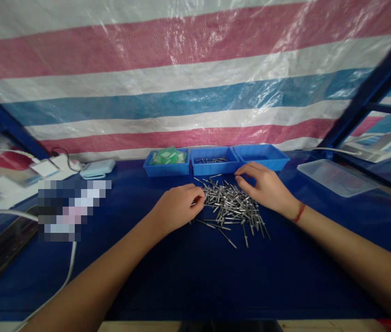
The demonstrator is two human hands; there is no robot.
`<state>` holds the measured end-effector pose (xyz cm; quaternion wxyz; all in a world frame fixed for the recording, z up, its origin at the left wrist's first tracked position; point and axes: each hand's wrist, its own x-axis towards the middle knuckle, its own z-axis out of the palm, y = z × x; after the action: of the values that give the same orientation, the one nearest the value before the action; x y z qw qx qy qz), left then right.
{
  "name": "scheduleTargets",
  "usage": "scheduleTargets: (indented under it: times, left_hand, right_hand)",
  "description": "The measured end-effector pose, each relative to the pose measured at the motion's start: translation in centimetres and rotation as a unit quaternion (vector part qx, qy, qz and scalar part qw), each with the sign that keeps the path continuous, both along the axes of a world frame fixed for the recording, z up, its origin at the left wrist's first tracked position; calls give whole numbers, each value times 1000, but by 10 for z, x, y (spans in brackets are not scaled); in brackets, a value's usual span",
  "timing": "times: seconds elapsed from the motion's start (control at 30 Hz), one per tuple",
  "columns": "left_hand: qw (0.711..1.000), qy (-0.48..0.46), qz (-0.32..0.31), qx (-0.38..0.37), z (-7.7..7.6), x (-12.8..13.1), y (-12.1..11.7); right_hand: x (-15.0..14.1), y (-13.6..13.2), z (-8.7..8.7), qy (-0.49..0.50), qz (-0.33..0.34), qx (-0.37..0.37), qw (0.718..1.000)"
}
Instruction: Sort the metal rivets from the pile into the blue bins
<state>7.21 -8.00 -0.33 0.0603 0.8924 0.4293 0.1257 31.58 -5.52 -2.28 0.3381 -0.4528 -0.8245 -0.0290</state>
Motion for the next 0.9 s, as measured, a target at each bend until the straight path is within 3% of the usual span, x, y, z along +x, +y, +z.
scheduleTargets:
  times: [0.2,0.53,0.9]
  left_hand:
    - [996,79,29,2,8,-2,0]
    - [991,124,44,-35,10,-2,-3]
    - [987,152,32,-37,9,-2,-5]
  right_hand:
    - [-1,-5,2,62,7,-34,997]
    - [-15,-27,9,29,85,-28,996]
    - [-21,-31,7,30,108,-47,993]
